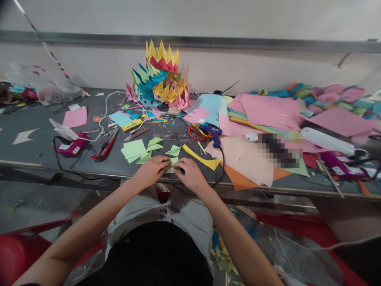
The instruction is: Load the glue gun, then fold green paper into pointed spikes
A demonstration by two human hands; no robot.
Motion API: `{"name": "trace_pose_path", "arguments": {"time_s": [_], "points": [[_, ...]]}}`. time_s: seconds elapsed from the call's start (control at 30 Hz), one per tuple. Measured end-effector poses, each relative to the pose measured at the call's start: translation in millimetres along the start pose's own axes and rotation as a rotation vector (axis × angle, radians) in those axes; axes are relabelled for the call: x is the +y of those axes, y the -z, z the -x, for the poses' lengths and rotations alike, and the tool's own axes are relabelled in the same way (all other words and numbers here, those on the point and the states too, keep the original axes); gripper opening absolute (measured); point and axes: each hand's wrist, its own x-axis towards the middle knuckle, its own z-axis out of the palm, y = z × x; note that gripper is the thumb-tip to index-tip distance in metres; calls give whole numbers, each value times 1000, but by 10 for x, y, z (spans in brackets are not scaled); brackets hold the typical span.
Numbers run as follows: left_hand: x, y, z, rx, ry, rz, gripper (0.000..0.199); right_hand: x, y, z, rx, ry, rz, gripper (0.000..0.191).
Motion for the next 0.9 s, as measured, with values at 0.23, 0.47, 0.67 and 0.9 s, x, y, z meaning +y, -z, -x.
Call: {"name": "trace_pose_path", "arguments": {"time_s": [0.23, 0.47, 0.67, 0.9], "points": [[16, -27, 70, 73, 26, -8, 13, 73, 94, 38, -73, 172, 36, 12], [63, -35, 118, 36, 48, 23, 16, 73, 98, 97, -111, 310, 189, 16], [129, 2, 97, 45, 216, 200, 9, 153, 154, 92, -97, 368, 225, 22], [184, -91, 67, 114, 329, 240, 8, 123, 160, 67, -51, 148, 34, 22]]}}
